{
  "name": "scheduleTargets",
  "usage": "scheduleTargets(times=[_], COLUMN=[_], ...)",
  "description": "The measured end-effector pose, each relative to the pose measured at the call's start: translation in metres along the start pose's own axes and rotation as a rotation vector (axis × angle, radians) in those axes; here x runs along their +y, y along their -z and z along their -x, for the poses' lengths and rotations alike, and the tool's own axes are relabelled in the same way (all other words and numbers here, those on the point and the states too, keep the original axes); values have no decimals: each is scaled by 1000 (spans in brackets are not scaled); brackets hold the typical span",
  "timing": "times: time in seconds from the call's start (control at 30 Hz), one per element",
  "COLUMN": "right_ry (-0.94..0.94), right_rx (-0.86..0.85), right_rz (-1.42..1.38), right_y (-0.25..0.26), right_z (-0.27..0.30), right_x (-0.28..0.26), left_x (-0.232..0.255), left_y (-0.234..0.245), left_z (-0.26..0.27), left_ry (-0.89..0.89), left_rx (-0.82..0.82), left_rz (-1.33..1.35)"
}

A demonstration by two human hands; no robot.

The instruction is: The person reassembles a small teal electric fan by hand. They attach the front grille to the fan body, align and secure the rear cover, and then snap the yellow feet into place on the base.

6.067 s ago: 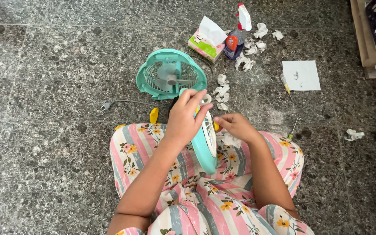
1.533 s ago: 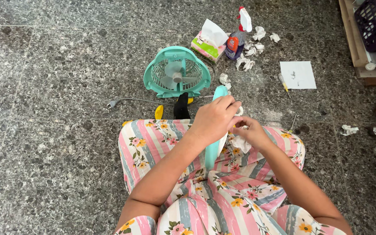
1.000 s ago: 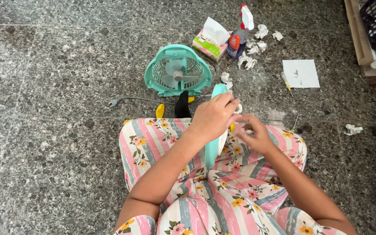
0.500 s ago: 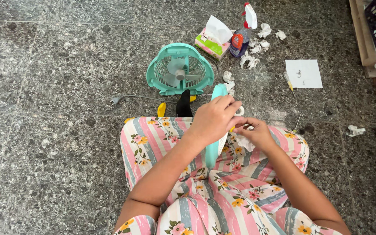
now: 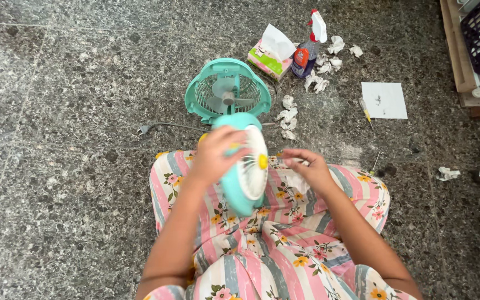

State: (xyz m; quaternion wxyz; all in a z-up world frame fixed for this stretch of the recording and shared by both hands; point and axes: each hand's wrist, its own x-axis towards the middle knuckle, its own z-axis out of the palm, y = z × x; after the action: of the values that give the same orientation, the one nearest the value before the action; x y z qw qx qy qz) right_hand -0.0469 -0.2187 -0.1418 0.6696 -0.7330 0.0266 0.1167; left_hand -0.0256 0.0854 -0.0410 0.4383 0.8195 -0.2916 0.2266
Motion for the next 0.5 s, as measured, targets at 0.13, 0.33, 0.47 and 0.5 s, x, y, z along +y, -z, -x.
scheduleTargets(times=[0.13,0.33,0.47,0.5], right_ry=[40,-94,-112,-141], right_rx=[96,-182,-320,-337], right_rz=[33,283,511,569], right_y=[-7,-57,-96,-101], right_z=[-22,-70,-89,-91], right_x=[-4,8,4,3], left_x=[-31,-54,-66,-68], left_y=[54,76,72,71], left_z=[52,108,117,119], left_ry=[92,184,178,189], left_rx=[111,234,244,240], left_rz=[8,-91,-100,-91])
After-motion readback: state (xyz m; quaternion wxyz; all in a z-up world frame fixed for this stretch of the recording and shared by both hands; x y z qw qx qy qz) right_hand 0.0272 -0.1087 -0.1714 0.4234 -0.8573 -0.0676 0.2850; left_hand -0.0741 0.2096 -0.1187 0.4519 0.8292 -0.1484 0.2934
